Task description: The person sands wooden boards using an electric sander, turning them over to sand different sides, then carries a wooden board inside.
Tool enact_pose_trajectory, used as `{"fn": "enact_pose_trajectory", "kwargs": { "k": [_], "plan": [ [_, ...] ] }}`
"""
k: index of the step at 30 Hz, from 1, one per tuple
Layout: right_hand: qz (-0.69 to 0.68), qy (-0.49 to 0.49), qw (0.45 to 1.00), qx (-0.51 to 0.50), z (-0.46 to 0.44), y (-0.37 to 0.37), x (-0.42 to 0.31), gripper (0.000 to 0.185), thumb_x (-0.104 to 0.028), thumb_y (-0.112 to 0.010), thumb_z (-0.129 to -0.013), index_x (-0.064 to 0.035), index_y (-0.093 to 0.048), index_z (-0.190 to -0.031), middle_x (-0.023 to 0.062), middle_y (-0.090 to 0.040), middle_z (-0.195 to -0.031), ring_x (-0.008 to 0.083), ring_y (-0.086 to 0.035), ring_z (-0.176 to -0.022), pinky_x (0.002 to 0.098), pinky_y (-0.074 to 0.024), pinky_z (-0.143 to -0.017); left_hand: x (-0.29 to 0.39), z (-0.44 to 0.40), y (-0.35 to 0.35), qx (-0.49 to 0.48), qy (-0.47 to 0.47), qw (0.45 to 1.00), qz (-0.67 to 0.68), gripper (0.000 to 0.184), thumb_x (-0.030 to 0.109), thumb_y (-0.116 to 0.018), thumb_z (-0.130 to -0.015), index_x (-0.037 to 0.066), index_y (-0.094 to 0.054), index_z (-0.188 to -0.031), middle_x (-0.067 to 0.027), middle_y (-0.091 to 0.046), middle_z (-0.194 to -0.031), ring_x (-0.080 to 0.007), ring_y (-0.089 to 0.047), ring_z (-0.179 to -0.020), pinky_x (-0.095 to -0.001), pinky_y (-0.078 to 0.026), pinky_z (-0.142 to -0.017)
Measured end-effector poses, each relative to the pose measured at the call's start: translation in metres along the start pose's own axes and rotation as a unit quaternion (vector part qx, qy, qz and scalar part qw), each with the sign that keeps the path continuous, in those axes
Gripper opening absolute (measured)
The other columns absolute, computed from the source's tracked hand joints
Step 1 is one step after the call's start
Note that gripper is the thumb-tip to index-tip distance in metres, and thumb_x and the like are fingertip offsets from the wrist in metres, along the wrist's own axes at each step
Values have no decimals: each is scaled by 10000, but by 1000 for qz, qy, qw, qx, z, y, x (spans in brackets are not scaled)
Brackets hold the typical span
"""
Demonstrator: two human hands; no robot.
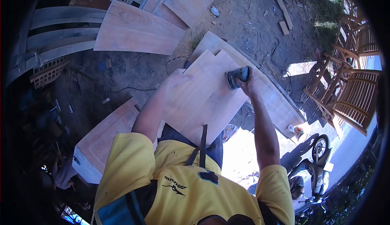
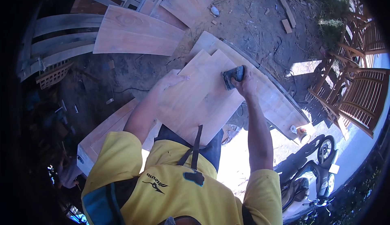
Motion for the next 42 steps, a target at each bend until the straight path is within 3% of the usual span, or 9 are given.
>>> {"fn": "enact_pose_trajectory", "kwargs": {
  "k": [7,8,10,12,18,19,22,34,42],
  "plan": [
    [-10,-196,958,207,203,75,67,849,-355,-866,-804,-17,-493,-1487,297,-696,-1235,467,-706,-1121,495,-555,-959,41,69,8,62,-109,992,-14,580,376,-853,-923,-15,-718,-1330,-147,-795,-1164,-208,-751,-1024,-378,-571,-929],
    [10,-247,945,215,232,86,80,853,-389,-861,-822,-22,-485,-1494,296,-723,-1191,469,-725,-1082,493,-566,-926,23,66,17,145,-159,974,-66,589,369,-845,-932,-25,-700,-1346,-158,-789,-1182,-216,-748,-1034,-376,-568,-944],
    [42,-303,925,226,283,104,101,873,-431,-844,-834,-42,-463,-1516,295,-751,-1102,464,-742,-1031,494,-566,-906,38,102,22,235,-219,940,-116,598,361,-838,-942,-34,-681,-1362,-169,-783,-1200,-225,-746,-1044,-374,-565,-958],
    [42,-333,916,221,320,115,113,854,-411,-850,-823,-52,-468,-1497,287,-753,-1105,455,-745,-1029,499,-563,-912,98,199,15,208,-260,943,-12,620,386,-824,-949,-46,-659,-1362,-183,-773,-1240,-254,-746,-1107,-385,-560,-982],
    [98,-291,930,201,383,108,134,845,-344,-897,-764,-57,-475,-1437,281,-631,-1189,480,-671,-1085,552,-539,-953,103,316,-18,397,-288,869,-69,480,391,-797,-965,-18,-701,-1197,-219,-775,-1112,-403,-766,-1021,-469,-595,-860],
    [96,-286,934,190,386,104,136,893,-347,-903,-755,-66,-458,-1477,289,-649,-1204,487,-673,-1102,547,-540,-969,112,334,-20,442,-368,808,-131,386,353,-792,-975,4,-697,-1109,-225,-752,-994,-441,-748,-905,-500,-595,-751],
    [74,-227,951,198,393,93,133,901,-324,-909,-753,-116,-449,-1500,278,-681,-1228,479,-685,-1116,537,-543,-976,132,378,-24,479,-456,736,-147,333,328,-782,-986,19,-691,-1069,-209,-733,-930,-435,-741,-857,-506,-586,-693],
    [80,-183,964,177,410,59,136,914,-291,-918,-787,-183,-419,-1544,297,-586,-1261,487,-657,-1122,561,-534,-990,108,418,-19,486,-422,747,-167,373,355,-720,-1018,24,-664,-1180,-225,-733,-1036,-454,-732,-941,-518,-588,-784],
    [53,-214,970,105,431,37,154,875,-290,-928,-769,-145,-443,-1483,323,-606,-1237,509,-647,-1127,569,-530,-996,33,383,-34,468,-270,819,-195,466,408,-684,-1022,9,-641,-1259,-277,-747,-1098,-482,-716,-1034,-571,-564,-880]
  ]
}}
Point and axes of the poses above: each hand's wrist, its own z-axis away from the middle knuckle, its own y-axis out of the back of the hand, x = y × z, the point moved 5 cm from there along -z, towards the middle knuckle
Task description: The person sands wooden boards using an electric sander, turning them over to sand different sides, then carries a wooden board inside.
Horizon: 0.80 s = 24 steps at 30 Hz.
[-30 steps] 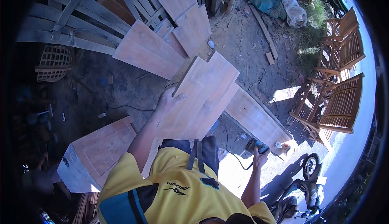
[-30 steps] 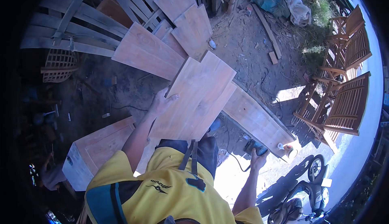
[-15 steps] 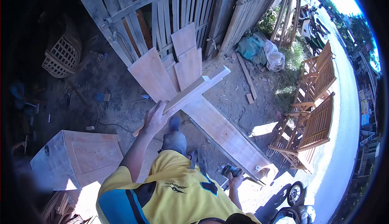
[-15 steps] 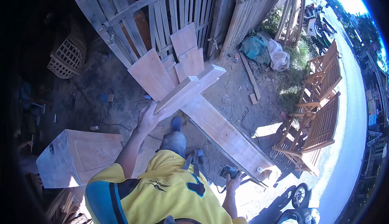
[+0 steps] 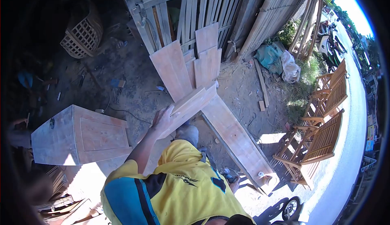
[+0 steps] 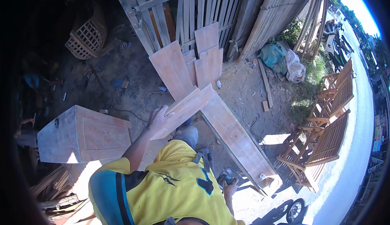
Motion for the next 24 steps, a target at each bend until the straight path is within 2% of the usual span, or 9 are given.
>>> {"fn": "enact_pose_trajectory", "kwargs": {
  "k": [5,8,13,14,15,17,20,22,24],
  "plan": [
    [21,-21,999,-14,-2,-6,6,961,-304,-931,-768,-173,-405,-1562,307,-595,-1303,491,-656,-1164,554,-540,-1020,-31,25,-11,-29,49,997,-44,487,400,-711,-1002,-5,-650,-1266,-282,-745,-1107,-492,-715,-1034,-559,-565,-895],
    [35,-12,999,4,-11,-9,1,998,-365,-932,-738,-100,-380,-1525,338,-596,-1277,524,-650,-1141,570,-535,-992,-47,33,-14,-31,83,994,-65,500,397,-731,-987,-15,-662,-1262,-302,-733,-1126,-498,-702,-1069,-554,-560,-923],
    [23,-46,999,-16,-34,-17,-23,1016,-377,-925,-759,-85,-349,-1543,323,-549,-1344,506,-666,-1151,556,-566,-985,-63,32,-24,-69,118,989,-64,516,386,-748,-975,-29,-667,-1270,-331,-711,-1191,-503,-671,-1150,-557,-536,-959],
    [15,-40,999,-11,-41,-16,-28,1019,-387,-924,-760,-83,-348,-1543,322,-549,-1341,509,-673,-1145,553,-571,-981,-83,34,-37,-33,108,991,-72,516,376,-755,-965,-38,-663,-1259,-328,-709,-1189,-519,-659,-1146,-563,-526,-953],
    [-9,-81,996,22,-45,-9,-32,1019,-387,-924,-760,-83,-348,-1543,322,-549,-1341,509,-673,-1145,553,-571,-981,-77,25,-37,-112,125,984,-61,526,360,-755,-956,-41,-651,-1280,-332,-701,-1189,-522,-641,-1151,-569,-508,-976],
    [18,-64,997,-30,-56,-12,-54,1020,-403,-919,-762,-81,-348,-1544,325,-550,-1342,517,-683,-1124,549,-581,-977,-79,19,-40,-96,116,985,-80,537,335,-754,-946,-47,-627,-1301,-333,-694,-1156,-513,-630,-1135,-572,-490,-1002],
    [16,-46,998,-38,-69,-5,-82,1011,-380,-904,-751,-98,-358,-1554,334,-543,-1341,509,-705,-1088,542,-615,-925,-93,1,-49,-133,100,985,-56,543,287,-793,-911,-72,-630,-1285,-334,-701,-1114,-518,-633,-1111,-568,-485,-968],
    [7,-71,997,-22,-77,-4,-97,1019,-432,-905,-762,-109,-363,-1563,342,-557,-1330,508,-695,-1110,557,-595,-946,-87,-10,-48,-119,95,986,-65,551,279,-815,-887,-84,-637,-1262,-344,-700,-1113,-529,-631,-1121,-576,-479,-976],
    [37,-63,996,-53,-88,-2,-114,1012,-429,-899,-763,-123,-372,-1570,353,-559,-1332,496,-703,-1106,542,-600,-937,-119,-16,-67,-37,-1,994,-107,454,323,-776,-967,-68,-634,-1152,-217,-683,-1029,-371,-636,-984,-500,-505,-892]
  ]
}}
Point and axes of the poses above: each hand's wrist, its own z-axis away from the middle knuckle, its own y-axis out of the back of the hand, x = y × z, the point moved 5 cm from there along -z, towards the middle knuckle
